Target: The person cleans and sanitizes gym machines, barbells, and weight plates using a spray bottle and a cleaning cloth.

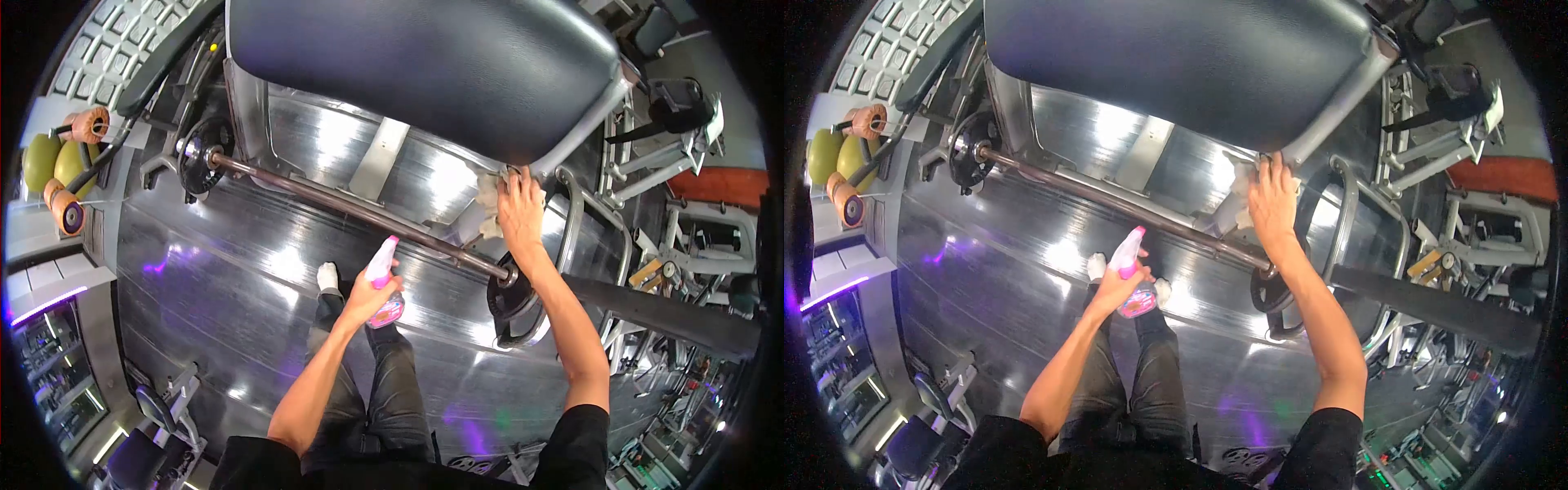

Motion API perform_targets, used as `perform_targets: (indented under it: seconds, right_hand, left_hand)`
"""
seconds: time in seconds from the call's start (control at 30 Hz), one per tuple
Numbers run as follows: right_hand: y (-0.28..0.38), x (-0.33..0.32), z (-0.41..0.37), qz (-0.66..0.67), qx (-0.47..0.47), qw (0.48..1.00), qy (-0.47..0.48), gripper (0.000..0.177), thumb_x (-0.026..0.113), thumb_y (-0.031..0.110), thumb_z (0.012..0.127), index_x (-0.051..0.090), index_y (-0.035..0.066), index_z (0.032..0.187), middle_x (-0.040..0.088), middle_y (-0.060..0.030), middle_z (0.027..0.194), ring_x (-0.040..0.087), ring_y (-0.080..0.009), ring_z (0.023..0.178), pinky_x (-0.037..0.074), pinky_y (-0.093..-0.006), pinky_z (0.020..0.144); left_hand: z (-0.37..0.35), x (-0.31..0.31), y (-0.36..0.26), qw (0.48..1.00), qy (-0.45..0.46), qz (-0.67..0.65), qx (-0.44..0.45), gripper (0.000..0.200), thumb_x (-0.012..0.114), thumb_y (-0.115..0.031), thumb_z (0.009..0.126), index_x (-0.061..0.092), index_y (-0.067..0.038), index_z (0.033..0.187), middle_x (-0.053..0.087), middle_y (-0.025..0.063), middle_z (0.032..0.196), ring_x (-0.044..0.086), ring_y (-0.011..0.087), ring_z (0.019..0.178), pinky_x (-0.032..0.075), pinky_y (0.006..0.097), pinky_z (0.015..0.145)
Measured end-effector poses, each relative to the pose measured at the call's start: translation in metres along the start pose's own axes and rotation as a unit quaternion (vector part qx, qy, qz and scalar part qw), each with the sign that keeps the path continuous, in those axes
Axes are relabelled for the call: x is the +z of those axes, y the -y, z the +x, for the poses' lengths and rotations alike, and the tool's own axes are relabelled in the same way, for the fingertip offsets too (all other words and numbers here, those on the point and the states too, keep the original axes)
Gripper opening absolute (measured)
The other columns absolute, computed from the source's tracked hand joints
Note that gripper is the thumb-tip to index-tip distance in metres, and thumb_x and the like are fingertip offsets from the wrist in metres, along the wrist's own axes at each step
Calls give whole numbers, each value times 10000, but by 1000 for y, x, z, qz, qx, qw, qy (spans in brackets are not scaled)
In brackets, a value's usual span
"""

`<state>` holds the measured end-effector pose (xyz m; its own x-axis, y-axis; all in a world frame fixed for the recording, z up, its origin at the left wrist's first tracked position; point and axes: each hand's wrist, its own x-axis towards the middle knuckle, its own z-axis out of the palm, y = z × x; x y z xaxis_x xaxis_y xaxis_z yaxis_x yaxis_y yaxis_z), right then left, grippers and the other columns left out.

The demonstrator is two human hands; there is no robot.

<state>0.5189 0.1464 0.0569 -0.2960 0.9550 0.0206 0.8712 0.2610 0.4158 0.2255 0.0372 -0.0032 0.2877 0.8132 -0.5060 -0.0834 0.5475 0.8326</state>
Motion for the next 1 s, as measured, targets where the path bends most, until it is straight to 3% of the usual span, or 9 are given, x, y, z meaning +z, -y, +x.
perform_targets:
  seconds: [0.23, 0.3, 0.43, 0.5, 0.7, 0.73, 0.8, 0.9, 1.0]
  right_hand:
    - [71, 105, 5, -76, -110, 983, 129, 357, 503, 192, 854, 636, 72, 1162, 519, -177, 1301, 415, -388, 1286, 272, -472, 1092]
    - [95, 120, 10, 38, -152, 922, 354, 303, 522, 194, 853, 671, 100, 1099, 532, -167, 1288, 509, -374, 1202, 402, -481, 980]
    - [74, 114, 30, 7, -157, 918, 364, 259, 562, 180, 838, 686, 119, 1057, 508, -124, 1334, 648, -290, 1000, 518, -416, 790]
    - [55, 53, 58, -51, -34, 908, 415, 359, 548, 193, 847, 614, 47, 1168, 564, -129, 1241, 582, -280, 1105, 485, -394, 889]
    - [37, 99, 42, -42, 112, 990, 76, 396, 584, 240, 837, 554, 79, 1197, 607, -105, 1085, 596, -254, 1031, 484, -383, 836]
    - [51, 107, 36, -40, 113, 990, 81, 396, 584, 240, 837, 554, 79, 1197, 607, -105, 1085, 596, -254, 1031, 484, -383, 836]
    - [82, 125, 24, -58, -82, 899, 427, 433, 571, 233, 842, 538, 52, 1234, 626, -108, 1098, 596, -268, 1042, 468, -421, 863]
    - [104, 167, -17, -34, -243, 955, 167, 373, 595, 218, 806, 613, 70, 1148, 636, -115, 1077, 628, -227, 927, 502, -351, 774]
    - [81, 140, 16, -88, -82, 934, 337, 363, 567, 239, 851, 627, 100, 1181, 577, -120, 1265, 578, -273, 1102, 436, -476, 922]
  left_hand:
    - [42, 18, 1, 999, 28, -31, 23, 335, 654, -67, 845, 554, -38, 1163, 603, 27, 840, 623, 106, 799, 512, 278, 700]
    - [41, 10, 4, 999, 34, -9, 3, 335, 663, -103, 838, 561, -47, 1152, 605, 41, 834, 621, 108, 814, 503, 284, 715]
    - [30, -9, 0, 996, 37, 76, -6, 289, 656, -81, 834, 576, -76, 1112, 572, -16, 771, 558, 57, 735, 461, 243, 679]
    - [27, -20, 0, 994, 46, 94, -22, 287, 663, -97, 832, 580, -81, 1106, 567, -18, 764, 541, 51, 723, 451, 241, 672]
    - [36, -32, 17, 998, 28, -11, -53, 295, 680, -172, 824, 586, -77, 1087, 560, 1, 734, 512, 67, 695, 437, 271, 638]
    - [38, -32, 11, 998, 34, 44, -30, 300, 679, -172, 827, 581, -77, 1094, 566, 13, 736, 529, 77, 698, 445, 280, 644]
    - [41, -32, -2, 994, 43, 104, -11, 306, 679, -173, 829, 576, -76, 1101, 572, 25, 738, 547, 87, 701, 454, 288, 650]
    - [45, -31, -12, 988, 86, 112, -56, 294, 676, -188, 835, 576, -74, 1087, 572, 55, 710, 553, 119, 655, 459, 302, 632]
    - [45, -35, -14, 985, 86, 148, -27, 285, 678, -189, 833, 577, -72, 1073, 568, 55, 693, 547, 118, 641, 457, 301, 618]
